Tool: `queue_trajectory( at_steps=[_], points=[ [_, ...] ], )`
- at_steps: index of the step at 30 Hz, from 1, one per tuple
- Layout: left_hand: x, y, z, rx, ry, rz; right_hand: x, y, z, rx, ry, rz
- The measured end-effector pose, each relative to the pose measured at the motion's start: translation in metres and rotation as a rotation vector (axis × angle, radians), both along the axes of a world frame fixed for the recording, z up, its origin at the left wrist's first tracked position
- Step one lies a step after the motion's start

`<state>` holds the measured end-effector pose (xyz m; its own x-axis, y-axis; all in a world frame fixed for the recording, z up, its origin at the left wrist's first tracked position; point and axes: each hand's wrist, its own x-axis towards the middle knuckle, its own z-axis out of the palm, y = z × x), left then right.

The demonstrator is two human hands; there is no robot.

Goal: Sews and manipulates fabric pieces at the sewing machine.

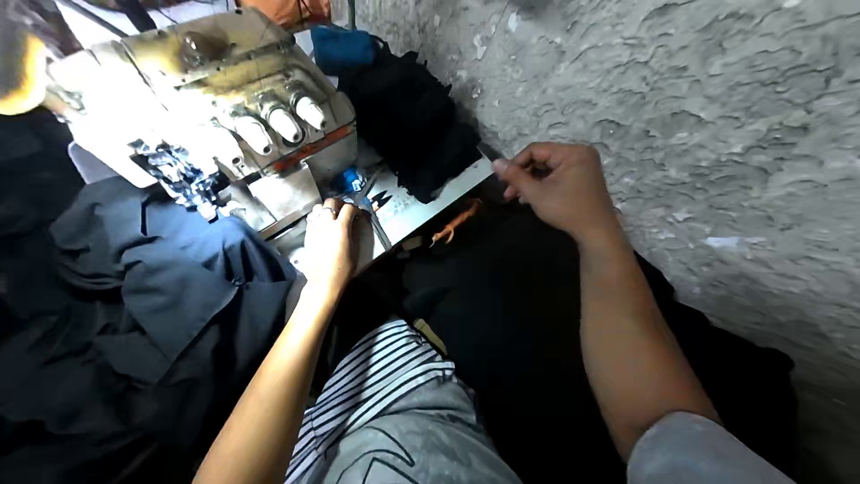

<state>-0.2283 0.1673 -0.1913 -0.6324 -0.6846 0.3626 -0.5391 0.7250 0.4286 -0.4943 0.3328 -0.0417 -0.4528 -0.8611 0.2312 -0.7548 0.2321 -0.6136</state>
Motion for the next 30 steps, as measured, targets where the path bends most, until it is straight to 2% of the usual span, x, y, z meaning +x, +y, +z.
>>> queue_trajectory(
  at_steps=[4, 8, 10, 12, 14, 16, 18, 20, 22, 24, 27, 30],
  points=[
    [-0.006, 0.002, 0.002, -0.007, -0.028, 0.1, -0.039, -0.02, 0.008, 0.046, -0.006, -0.061],
    [0.029, 0.048, 0.026, 0.087, 0.16, 0.042, -0.038, -0.078, 0.011, -0.019, -0.001, 0.135],
    [0.056, 0.075, 0.027, 0.127, 0.218, -0.026, -0.033, -0.125, 0.0, -0.085, 0.051, 0.271],
    [0.083, 0.096, 0.021, 0.245, 0.178, -0.124, -0.029, -0.178, -0.019, -0.091, 0.179, 0.376],
    [0.106, 0.11, 0.014, 0.348, 0.107, -0.183, -0.029, -0.226, -0.04, -0.007, 0.297, 0.414],
    [0.124, 0.119, 0.011, 0.401, 0.069, -0.159, -0.029, -0.259, -0.063, 0.042, 0.34, 0.409],
    [0.138, 0.125, 0.01, 0.415, 0.073, -0.092, -0.029, -0.27, -0.082, -0.115, 0.269, 0.393],
    [0.143, 0.129, 0.008, 0.42, 0.095, -0.046, -0.029, -0.266, -0.081, -0.318, 0.126, 0.375],
    [0.146, 0.131, 0.009, 0.439, 0.12, -0.054, -0.032, -0.248, -0.065, -0.432, -0.082, 0.357],
    [0.145, 0.125, 0.018, 0.456, 0.177, -0.123, -0.032, -0.219, -0.031, -0.511, -0.199, 0.357],
    [0.137, 0.097, 0.056, 0.362, 0.288, -0.242, 0.001, -0.162, 0.043, -0.451, -0.131, 0.491],
    [0.125, 0.069, 0.122, 0.157, 0.347, -0.248, 0.062, -0.11, 0.101, -0.295, 0.083, 0.679]
  ],
)
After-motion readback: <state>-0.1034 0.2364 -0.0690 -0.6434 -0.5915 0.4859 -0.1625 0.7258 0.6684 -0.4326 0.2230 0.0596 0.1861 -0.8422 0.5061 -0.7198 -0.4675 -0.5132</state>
